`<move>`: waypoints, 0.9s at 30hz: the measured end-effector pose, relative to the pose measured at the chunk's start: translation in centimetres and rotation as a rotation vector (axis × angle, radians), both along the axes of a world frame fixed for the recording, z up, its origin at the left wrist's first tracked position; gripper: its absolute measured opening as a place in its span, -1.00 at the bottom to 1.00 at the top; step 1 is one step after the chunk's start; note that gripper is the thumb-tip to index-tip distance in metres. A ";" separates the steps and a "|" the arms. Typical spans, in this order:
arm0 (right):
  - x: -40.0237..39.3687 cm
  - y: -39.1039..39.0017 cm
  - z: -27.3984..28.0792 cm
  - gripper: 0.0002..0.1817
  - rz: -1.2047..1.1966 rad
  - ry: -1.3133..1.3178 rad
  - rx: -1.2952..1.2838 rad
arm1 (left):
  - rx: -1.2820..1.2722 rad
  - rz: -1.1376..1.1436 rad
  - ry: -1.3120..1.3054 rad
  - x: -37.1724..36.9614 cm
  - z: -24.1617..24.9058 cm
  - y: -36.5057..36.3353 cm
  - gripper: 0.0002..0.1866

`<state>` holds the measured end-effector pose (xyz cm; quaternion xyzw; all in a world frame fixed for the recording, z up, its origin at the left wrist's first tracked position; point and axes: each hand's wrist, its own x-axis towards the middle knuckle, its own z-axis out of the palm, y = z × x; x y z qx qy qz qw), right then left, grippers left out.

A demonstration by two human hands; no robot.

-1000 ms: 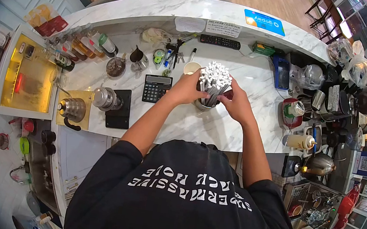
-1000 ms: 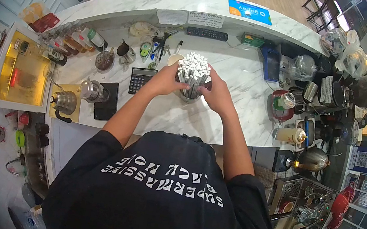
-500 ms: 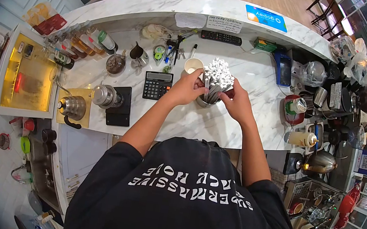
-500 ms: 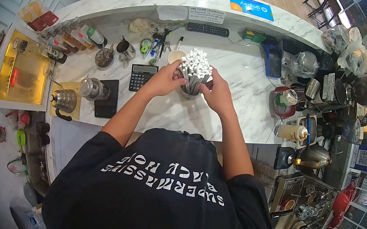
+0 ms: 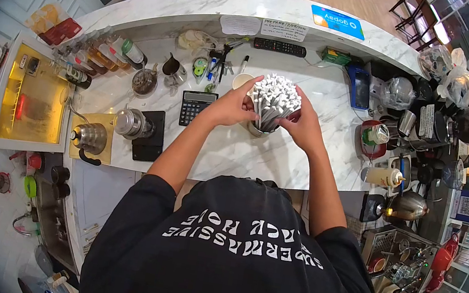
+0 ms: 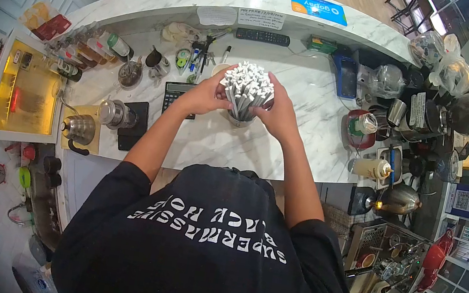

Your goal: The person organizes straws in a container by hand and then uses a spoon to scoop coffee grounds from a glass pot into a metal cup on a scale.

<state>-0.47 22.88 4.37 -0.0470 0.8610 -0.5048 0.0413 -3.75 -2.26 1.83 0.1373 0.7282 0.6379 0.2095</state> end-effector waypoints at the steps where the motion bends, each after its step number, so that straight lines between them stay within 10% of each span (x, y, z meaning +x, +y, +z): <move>1: -0.2 0.1 0.4 0.05 -0.001 0.001 0.000 | 0.089 -0.034 0.017 -0.6 -0.8 -0.2 0.04; 27: -0.5 -0.4 -1.9 -0.25 0.071 -0.018 -0.071 | -0.134 0.048 0.048 1.2 0.4 0.9 -0.43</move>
